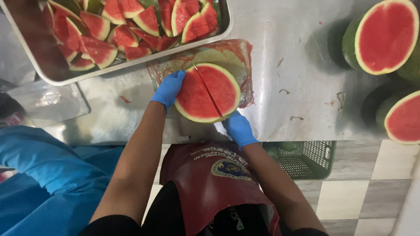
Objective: The person cuts halved watermelons into wedges with a knife on a cutting board, then places the cut slices into a metal tray. They repeat the process with multiple watermelon halves, moving finished slices into the tray and taking new halves to cut.
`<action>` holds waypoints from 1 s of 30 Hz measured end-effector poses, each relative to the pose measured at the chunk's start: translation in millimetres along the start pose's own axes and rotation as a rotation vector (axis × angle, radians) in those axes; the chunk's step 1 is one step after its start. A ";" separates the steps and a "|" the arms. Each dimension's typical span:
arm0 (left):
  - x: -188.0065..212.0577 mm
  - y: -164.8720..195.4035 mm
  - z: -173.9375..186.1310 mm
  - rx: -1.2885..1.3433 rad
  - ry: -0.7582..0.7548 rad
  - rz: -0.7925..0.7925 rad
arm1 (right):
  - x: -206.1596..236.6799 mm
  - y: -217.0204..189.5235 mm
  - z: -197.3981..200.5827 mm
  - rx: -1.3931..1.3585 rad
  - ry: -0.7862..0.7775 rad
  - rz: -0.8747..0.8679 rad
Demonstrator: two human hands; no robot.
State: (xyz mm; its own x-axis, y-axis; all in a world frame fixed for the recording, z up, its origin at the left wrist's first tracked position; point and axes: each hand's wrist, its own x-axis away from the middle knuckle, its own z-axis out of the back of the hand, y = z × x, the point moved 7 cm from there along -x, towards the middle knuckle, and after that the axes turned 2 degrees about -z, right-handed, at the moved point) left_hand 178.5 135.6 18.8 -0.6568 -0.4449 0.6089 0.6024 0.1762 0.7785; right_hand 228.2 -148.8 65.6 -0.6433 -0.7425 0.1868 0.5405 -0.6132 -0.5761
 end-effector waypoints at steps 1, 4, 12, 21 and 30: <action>-0.5 4.3 1.6 -0.012 -0.009 -0.004 | -2.2 -1.5 1.2 -0.005 0.004 0.018; 0.3 11.3 3.2 -0.057 -0.011 0.008 | -6.5 -2.7 0.9 -0.031 -0.029 -0.001; 12.3 11.8 -0.6 0.105 -0.036 -0.117 | -36.3 2.3 -4.6 -0.013 -0.097 -0.144; 53.0 -28.0 5.7 0.157 0.236 -0.210 | 16.7 35.4 26.2 -0.075 -0.093 -0.247; 114.8 -94.8 -7.3 0.206 0.518 -0.292 | 103.9 26.1 81.2 -0.333 -0.009 -0.231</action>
State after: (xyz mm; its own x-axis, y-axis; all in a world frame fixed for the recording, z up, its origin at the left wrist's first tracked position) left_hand 49.4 61.4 13.8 -0.4449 -0.8588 0.2541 0.2981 0.1255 0.9462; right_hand 219.5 -263.8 134.5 -0.7219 -0.5984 0.3475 0.1758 -0.6443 -0.7443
